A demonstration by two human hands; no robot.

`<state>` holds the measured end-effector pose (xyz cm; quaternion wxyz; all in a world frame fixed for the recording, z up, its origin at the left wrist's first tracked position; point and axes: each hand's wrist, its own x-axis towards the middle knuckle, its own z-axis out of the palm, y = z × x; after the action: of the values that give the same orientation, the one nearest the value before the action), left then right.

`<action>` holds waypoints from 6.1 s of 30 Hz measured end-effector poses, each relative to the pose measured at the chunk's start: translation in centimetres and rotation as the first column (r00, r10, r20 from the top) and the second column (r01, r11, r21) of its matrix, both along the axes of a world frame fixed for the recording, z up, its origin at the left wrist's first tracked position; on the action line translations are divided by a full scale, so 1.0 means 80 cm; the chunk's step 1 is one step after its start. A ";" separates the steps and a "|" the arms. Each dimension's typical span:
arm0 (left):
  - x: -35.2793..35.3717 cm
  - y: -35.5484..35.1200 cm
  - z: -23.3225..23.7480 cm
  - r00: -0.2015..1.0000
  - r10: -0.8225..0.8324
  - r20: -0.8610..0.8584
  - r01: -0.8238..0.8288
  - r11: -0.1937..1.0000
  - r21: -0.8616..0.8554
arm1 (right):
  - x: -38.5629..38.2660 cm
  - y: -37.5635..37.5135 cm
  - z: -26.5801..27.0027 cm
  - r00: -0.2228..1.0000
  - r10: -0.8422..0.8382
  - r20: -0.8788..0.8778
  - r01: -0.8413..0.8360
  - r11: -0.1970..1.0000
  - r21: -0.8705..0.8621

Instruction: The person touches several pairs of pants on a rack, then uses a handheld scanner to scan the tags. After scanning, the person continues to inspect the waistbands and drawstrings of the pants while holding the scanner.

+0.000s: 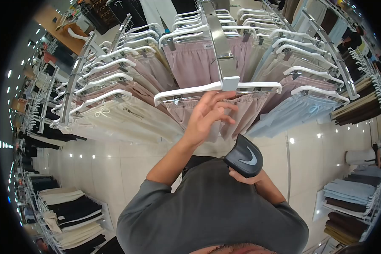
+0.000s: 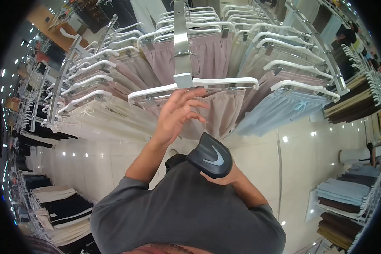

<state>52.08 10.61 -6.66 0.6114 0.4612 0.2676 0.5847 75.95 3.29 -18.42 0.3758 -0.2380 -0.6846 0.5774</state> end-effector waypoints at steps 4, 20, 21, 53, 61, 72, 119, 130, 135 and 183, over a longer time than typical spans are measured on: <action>0.001 -0.001 0.002 0.995 0.078 -0.057 -0.075 0.996 0.051 | 0.009 0.011 0.005 0.998 0.013 0.069 -0.019 0.996 0.090; 0.035 0.011 0.021 0.999 -0.029 -0.032 0.030 0.999 0.013 | 0.032 0.034 0.010 0.979 0.204 -0.012 -0.204 0.978 -0.045; 0.037 0.010 0.018 0.999 -0.034 -0.027 0.033 0.999 -0.015 | 0.031 0.035 0.007 0.991 0.136 -0.005 -0.128 0.937 0.324; -0.201 -0.121 0.002 0.987 0.147 0.066 -0.136 0.980 -0.144 | -0.199 -0.022 0.036 0.928 0.347 -0.138 -0.333 0.936 0.113; -0.332 -0.173 0.024 0.949 0.314 0.025 -0.312 0.948 -0.059 | -0.295 -0.033 0.034 0.927 0.374 -0.040 -0.363 0.917 0.166; -0.452 -0.193 0.027 0.920 0.391 0.013 -0.391 0.920 0.023 | -0.417 -0.063 0.052 0.918 0.385 -0.100 -0.354 0.906 0.234; -0.431 -0.255 -0.070 0.995 0.013 -0.096 -0.004 0.996 0.090 | -0.573 0.135 0.260 0.828 -0.142 0.543 -0.258 0.764 0.592; -0.435 -0.252 -0.079 0.987 -0.013 -0.158 0.028 0.995 0.095 | -0.584 0.143 0.247 0.855 -0.112 0.506 -0.265 0.744 0.613; -0.419 -0.248 -0.077 0.987 -0.006 -0.159 0.018 0.997 0.073 | -0.560 0.148 0.269 0.859 -0.198 0.472 -0.171 0.758 0.630; -0.047 -0.147 -0.061 0.949 0.172 -0.265 -0.146 0.983 0.113 | -0.041 0.250 0.228 0.760 -0.568 0.316 0.300 0.738 0.605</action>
<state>48.32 -1.12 -11.54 0.4977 0.5420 0.3585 0.5745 72.67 23.27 -0.21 0.3711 -0.4212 -0.8068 0.1843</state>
